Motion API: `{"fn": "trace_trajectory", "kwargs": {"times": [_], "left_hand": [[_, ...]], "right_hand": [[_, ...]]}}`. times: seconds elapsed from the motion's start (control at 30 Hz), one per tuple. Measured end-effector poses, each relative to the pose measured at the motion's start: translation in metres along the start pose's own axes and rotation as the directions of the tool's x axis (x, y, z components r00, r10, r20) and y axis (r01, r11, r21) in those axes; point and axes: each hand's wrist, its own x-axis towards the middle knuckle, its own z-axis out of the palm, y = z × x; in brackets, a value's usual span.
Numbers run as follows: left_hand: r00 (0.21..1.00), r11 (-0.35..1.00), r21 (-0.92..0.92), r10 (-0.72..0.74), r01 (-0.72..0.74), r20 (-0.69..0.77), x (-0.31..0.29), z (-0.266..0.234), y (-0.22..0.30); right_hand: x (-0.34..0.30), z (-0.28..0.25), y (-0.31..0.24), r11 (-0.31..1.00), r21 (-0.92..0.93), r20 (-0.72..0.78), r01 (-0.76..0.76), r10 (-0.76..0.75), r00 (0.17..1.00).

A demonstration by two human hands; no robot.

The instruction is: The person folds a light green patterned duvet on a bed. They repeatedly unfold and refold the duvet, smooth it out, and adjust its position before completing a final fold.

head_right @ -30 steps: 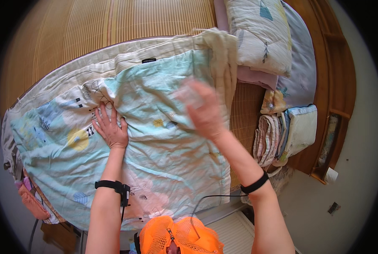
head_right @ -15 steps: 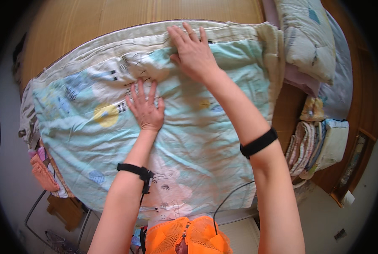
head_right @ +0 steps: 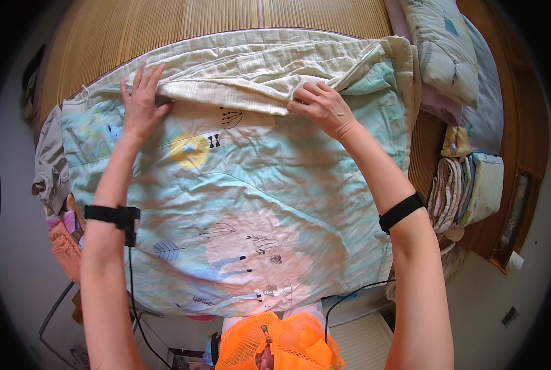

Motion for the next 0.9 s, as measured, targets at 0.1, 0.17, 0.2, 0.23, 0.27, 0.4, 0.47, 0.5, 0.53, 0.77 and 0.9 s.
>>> {"fn": "trace_trajectory", "kwargs": {"times": [0.1, 0.17, 0.2, 0.23, 0.27, 0.4, 0.47, 0.5, 0.53, 0.77, 0.9], "left_hand": [[0.967, 0.967, -0.014, 0.255, -0.256, -0.021, -0.003, -0.009, -0.015], [0.954, 0.947, -0.111, 0.296, -0.300, -0.055, -0.021, -0.017, -0.007], [0.930, 0.918, -0.150, 0.359, -0.366, -0.074, -0.031, -0.020, -0.002], [0.912, 0.893, -0.189, 0.397, -0.409, -0.098, -0.042, -0.024, 0.002], [0.897, 0.871, -0.260, 0.440, -0.417, 0.035, -0.051, -0.028, 0.001], [0.963, 0.964, -0.174, 0.227, -0.202, 0.144, -0.054, -0.036, -0.031], [0.977, 0.984, -0.078, 0.172, -0.163, 0.123, -0.040, -0.038, -0.055], [0.961, 0.984, -0.101, 0.163, -0.144, 0.222, -0.036, -0.041, -0.067], [0.932, 0.987, -0.114, 0.143, -0.111, 0.334, -0.033, -0.044, -0.077], [0.904, 0.968, 0.046, 0.212, -0.246, 0.372, -0.043, -0.053, -0.093], [0.852, 0.886, -0.054, 0.457, -0.460, 0.255, -0.057, -0.052, -0.100]], "right_hand": [[0.007, 0.000, -0.001, 0.983, 0.099, -0.006, -0.152, 0.153, 0.988], [0.020, 0.000, 0.006, 0.961, 0.080, -0.007, -0.264, 0.265, 0.964], [0.029, 0.001, 0.012, 0.955, 0.056, -0.026, -0.293, 0.294, 0.955], [0.039, 0.003, 0.017, 0.954, 0.040, -0.052, -0.299, 0.300, 0.952], [0.047, 0.005, 0.024, 0.961, 0.065, -0.024, -0.269, 0.271, 0.962], [0.070, 0.016, 0.036, 0.930, 0.056, 0.249, -0.364, 0.340, 0.907], [0.073, 0.015, 0.039, 0.938, 0.003, 0.229, -0.348, 0.338, 0.913], [0.073, 0.014, 0.039, 0.942, -0.012, 0.231, -0.334, 0.328, 0.916], [0.073, 0.011, 0.039, 0.952, -0.012, 0.279, -0.307, 0.298, 0.913], [0.094, 0.018, 0.009, 0.979, 0.120, 0.131, -0.167, 0.151, 0.980], [0.123, 0.041, -0.015, 0.983, 0.130, 0.020, -0.127, 0.125, 0.992]]}}
